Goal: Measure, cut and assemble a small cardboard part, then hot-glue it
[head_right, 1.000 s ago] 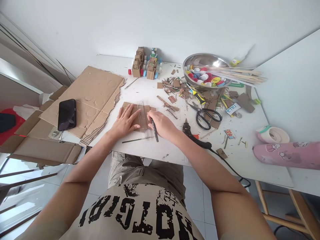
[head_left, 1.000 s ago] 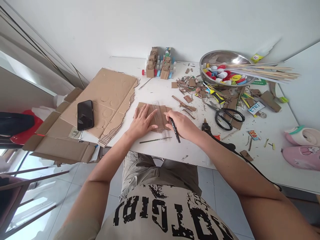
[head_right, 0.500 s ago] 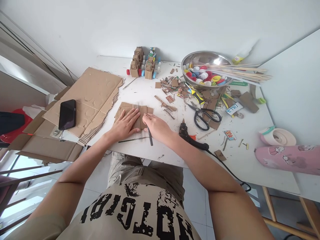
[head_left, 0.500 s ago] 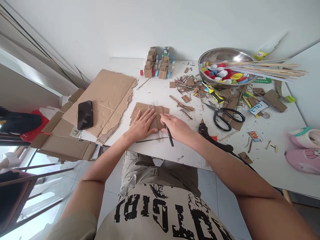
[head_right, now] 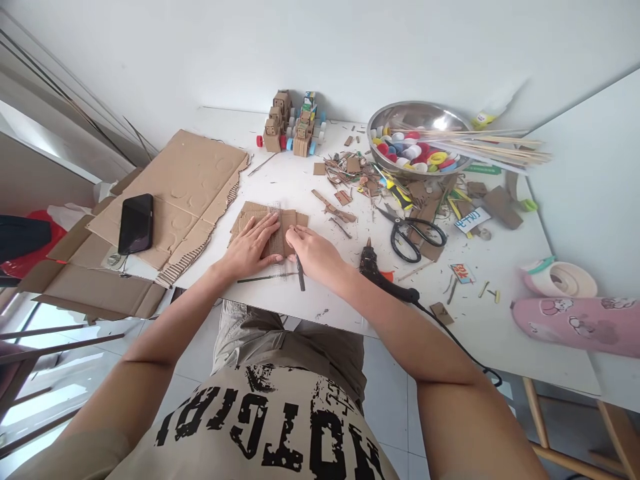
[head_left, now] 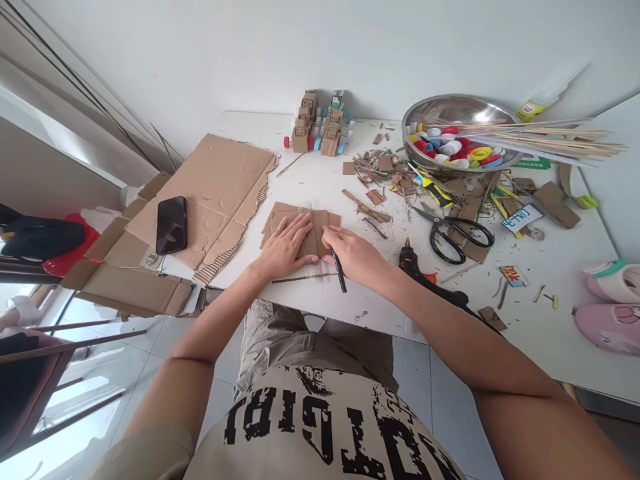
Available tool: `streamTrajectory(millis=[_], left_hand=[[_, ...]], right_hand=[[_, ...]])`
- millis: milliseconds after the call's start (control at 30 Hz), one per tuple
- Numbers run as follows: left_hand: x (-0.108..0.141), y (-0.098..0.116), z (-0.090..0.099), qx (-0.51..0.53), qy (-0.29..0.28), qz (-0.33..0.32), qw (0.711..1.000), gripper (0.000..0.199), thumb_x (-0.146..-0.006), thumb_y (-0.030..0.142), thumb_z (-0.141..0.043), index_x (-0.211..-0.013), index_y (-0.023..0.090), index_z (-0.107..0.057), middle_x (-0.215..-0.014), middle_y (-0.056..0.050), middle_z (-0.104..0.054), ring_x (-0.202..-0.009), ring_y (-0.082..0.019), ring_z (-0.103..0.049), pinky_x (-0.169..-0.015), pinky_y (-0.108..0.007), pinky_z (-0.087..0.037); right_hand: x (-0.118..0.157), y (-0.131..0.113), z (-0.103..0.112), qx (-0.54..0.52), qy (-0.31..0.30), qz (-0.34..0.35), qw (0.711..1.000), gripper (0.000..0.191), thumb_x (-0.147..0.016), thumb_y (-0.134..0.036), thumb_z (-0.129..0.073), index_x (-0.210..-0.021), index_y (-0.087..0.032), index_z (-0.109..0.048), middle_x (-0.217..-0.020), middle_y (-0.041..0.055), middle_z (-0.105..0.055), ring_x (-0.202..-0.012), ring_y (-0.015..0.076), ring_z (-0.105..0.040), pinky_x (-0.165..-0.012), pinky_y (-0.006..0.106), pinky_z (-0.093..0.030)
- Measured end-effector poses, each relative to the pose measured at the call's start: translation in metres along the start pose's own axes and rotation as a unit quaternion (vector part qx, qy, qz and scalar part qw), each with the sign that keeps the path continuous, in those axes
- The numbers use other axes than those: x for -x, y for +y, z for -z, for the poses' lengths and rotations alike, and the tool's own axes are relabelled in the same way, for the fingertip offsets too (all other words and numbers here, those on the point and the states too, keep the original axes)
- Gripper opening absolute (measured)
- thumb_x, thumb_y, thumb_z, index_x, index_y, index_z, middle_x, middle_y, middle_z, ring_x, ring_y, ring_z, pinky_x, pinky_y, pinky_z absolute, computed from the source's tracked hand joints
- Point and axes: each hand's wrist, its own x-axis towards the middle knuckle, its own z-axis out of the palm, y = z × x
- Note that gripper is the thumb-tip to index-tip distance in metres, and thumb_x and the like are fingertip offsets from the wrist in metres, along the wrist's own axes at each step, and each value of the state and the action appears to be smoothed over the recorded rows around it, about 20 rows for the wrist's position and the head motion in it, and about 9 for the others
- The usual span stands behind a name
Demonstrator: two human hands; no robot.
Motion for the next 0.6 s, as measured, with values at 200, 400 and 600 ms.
streamTrajectory(millis=[200,400,600], left_hand=[[-0.0002,-0.0007,0.0034,0.020,-0.010,0.000,1.000,0.087,-0.108,0.076,-0.047,-0.173,0.019,-0.045,-0.185,-0.018,-0.037,-0.176,-0.036,-0.031,-0.144,-0.063,-0.027],[-0.0005,-0.0010,0.0043,0.030,-0.011,0.000,0.999,0.089,-0.106,0.079,-0.048,-0.173,0.020,-0.046,-0.185,-0.018,-0.039,-0.175,-0.038,-0.033,-0.143,-0.065,-0.029],[0.0024,-0.0021,-0.0041,0.017,0.035,-0.014,0.999,0.085,-0.108,0.078,-0.045,-0.169,0.018,-0.052,-0.179,-0.021,-0.048,-0.170,-0.040,-0.043,-0.140,-0.068,-0.035]], right_hand=[[-0.0014,0.0008,-0.0004,-0.001,-0.001,0.005,1.000,0.021,-0.099,-0.017,-0.064,-0.118,-0.028,-0.065,-0.131,0.0193,-0.080,-0.140,0.0398,-0.070,-0.110,0.060,-0.064],[-0.0011,-0.0017,0.0011,0.014,-0.013,0.000,1.000,0.023,-0.101,-0.017,-0.061,-0.122,-0.025,-0.065,-0.136,0.0223,-0.079,-0.142,0.0399,-0.070,-0.110,0.060,-0.065],[-0.0005,-0.0019,0.0019,0.028,-0.016,0.009,0.999,0.020,-0.104,-0.019,-0.060,-0.123,-0.022,-0.065,-0.143,0.0253,-0.076,-0.149,0.0402,-0.067,-0.110,0.060,-0.066]])
